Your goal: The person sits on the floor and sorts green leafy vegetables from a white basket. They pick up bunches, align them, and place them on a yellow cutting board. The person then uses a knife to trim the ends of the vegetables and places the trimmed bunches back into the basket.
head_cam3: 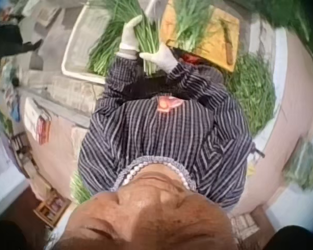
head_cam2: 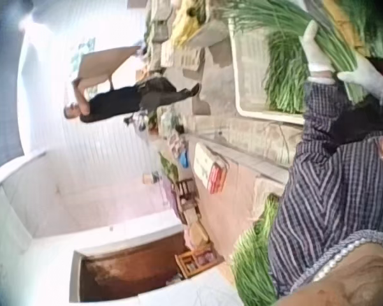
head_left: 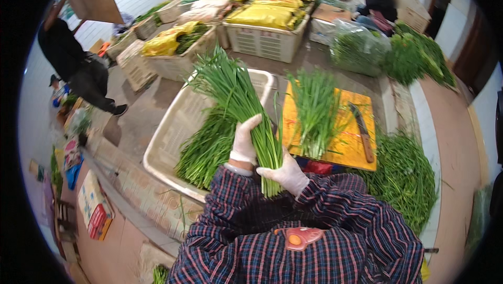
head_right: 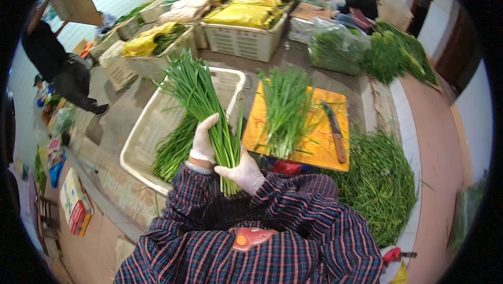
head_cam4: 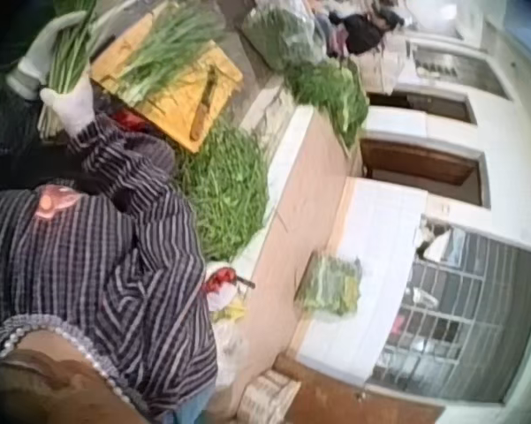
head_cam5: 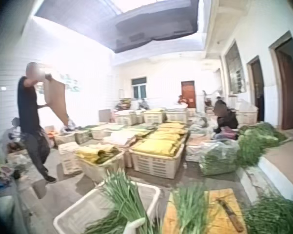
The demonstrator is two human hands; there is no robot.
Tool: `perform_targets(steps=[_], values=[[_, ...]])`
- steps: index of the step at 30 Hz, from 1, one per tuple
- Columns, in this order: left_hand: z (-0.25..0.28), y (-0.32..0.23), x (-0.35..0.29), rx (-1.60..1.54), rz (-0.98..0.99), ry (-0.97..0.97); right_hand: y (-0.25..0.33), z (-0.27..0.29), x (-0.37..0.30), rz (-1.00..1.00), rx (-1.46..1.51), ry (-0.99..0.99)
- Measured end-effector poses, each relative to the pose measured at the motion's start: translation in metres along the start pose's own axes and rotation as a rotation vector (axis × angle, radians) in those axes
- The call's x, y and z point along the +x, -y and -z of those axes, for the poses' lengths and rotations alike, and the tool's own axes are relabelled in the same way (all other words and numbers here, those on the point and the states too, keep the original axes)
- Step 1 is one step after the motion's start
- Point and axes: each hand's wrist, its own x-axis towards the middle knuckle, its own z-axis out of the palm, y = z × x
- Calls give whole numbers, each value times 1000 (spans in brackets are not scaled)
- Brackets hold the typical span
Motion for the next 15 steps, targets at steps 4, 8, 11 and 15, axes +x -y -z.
perform_targets(steps=[4, 8, 11, 15], values=[[-58, 4, 75, 62, 223, 43, 25, 36, 23, -26, 80, -283], [-141, 1, 132, 238, 147, 322, 75, 89, 44, -55, 117, -486], [-160, 19, 160, 385, 28, 421, 86, 119, 45, -34, 152, -638], [-87, 55, 151, 729, -105, -86, 25, 151, 49, -45, -79, -832]])
